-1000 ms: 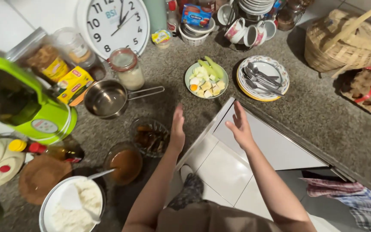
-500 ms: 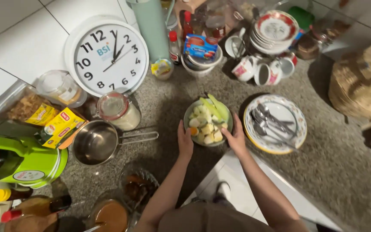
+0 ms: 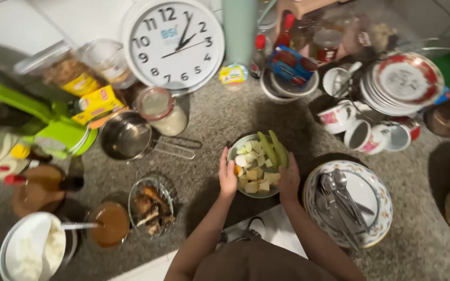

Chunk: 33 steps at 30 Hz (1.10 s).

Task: Carrying several dishes of food from a kitchen counter to a dining table.

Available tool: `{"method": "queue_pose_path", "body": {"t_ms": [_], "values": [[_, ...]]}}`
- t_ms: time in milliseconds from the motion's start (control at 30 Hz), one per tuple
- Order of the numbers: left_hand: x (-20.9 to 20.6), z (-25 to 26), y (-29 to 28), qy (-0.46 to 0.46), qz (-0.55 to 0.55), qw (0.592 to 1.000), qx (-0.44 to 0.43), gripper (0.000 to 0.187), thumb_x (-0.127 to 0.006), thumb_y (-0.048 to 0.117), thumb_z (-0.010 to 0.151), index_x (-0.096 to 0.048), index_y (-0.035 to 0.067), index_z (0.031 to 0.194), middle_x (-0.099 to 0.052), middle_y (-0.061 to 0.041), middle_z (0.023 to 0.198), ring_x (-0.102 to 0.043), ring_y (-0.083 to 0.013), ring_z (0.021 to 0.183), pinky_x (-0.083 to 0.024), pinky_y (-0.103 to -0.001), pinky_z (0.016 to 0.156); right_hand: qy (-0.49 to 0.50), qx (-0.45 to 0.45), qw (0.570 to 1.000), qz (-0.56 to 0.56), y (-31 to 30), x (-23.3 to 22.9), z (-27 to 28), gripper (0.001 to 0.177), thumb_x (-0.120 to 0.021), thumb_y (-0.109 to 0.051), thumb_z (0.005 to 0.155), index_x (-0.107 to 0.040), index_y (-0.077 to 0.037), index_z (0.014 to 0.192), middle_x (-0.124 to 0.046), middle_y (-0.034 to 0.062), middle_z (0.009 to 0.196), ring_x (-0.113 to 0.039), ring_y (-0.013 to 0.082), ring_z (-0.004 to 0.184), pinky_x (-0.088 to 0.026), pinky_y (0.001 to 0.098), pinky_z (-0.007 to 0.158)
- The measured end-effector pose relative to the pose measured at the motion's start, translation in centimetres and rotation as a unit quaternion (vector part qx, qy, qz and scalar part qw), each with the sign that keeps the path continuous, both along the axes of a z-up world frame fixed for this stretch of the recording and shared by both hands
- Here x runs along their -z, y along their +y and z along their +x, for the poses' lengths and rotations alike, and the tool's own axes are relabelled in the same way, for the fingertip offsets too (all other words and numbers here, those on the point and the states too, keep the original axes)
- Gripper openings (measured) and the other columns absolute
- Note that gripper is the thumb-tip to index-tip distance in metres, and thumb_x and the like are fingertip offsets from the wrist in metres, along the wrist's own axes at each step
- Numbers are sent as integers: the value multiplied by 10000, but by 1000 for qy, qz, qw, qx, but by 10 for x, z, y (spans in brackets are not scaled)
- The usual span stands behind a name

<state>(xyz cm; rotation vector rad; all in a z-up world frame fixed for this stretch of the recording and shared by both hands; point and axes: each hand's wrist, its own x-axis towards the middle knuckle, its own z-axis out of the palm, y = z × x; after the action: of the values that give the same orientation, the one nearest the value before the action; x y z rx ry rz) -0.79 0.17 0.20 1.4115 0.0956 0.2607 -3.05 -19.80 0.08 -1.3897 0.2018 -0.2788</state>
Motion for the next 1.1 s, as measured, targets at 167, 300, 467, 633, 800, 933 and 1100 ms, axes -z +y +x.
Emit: {"method": "queue_pose_path", "body": {"t_ms": [167,300,467,633,800,933,1100], "values": [[-41,-42,17,-19,26,998,-57,543,-456,169,1057,-377,24,1574,-538,-180,1527,-514,-248,1391,-365,-347,1168,-2,-63,995,71,16,-41,-11,678,-547,-142,1002,-283,21,1604,-448,146,1571,-488,209,1354,-382,315,1109],[-93,-83,40,-62,38,992,-106,588,-430,274,1063,-359,2,1580,-528,-201,1538,-512,-275,1409,-354,-361,1188,-97,-128,982,97,40,-68,-23,685,-504,-167,989,-297,63,1599,-424,176,1613,-448,242,1438,-324,350,1206],[-128,-134,86,-118,15,975,-186,745,-428,479,1059,-300,-17,1600,-428,-228,1609,-412,-307,1493,-283,-385,1237,-106,-218,952,185,101,-112,-34,635,-446,-177,1013,-266,52,1576,-357,200,1640,-366,282,1505,-274,408,1248],[-141,-205,159,-148,-9,950,-275,902,-452,635,1025,-234,-5,1623,-356,-238,1647,-339,-319,1537,-240,-406,1262,-116,-338,920,159,190,-141,-65,636,-396,-148,982,-293,51,1578,-354,228,1650,-347,309,1528,-266,432,1262],[-159,-309,234,-129,3,917,-377,960,-450,690,998,-223,0,1626,-335,-225,1659,-321,-320,1545,-234,-410,1262,-89,-462,861,194,298,-155,-129,634,-377,-186,999,-274,14,1591,-336,219,1659,-350,316,1525,-274,431,1264],[-156,-405,293,-115,26,880,-459,934,-430,680,1007,-243,0,1619,-329,-216,1665,-318,-318,1549,-237,-410,1261,-76,-533,814,218,390,-154,-204,662,-401,-205,987,-260,16,1595,-327,220,1661,-353,320,1522,-273,439,1265],[-152,-516,366,-96,64,833,-541,845,-400,608,1046,-271,-4,1614,-352,-220,1657,-334,-330,1548,-244,-411,1268,-26,-578,778,244,496,-150,-302,651,-387,-287,1044,-234,26,1594,-357,232,1653,-377,315,1516,-301,435,1267]]}}
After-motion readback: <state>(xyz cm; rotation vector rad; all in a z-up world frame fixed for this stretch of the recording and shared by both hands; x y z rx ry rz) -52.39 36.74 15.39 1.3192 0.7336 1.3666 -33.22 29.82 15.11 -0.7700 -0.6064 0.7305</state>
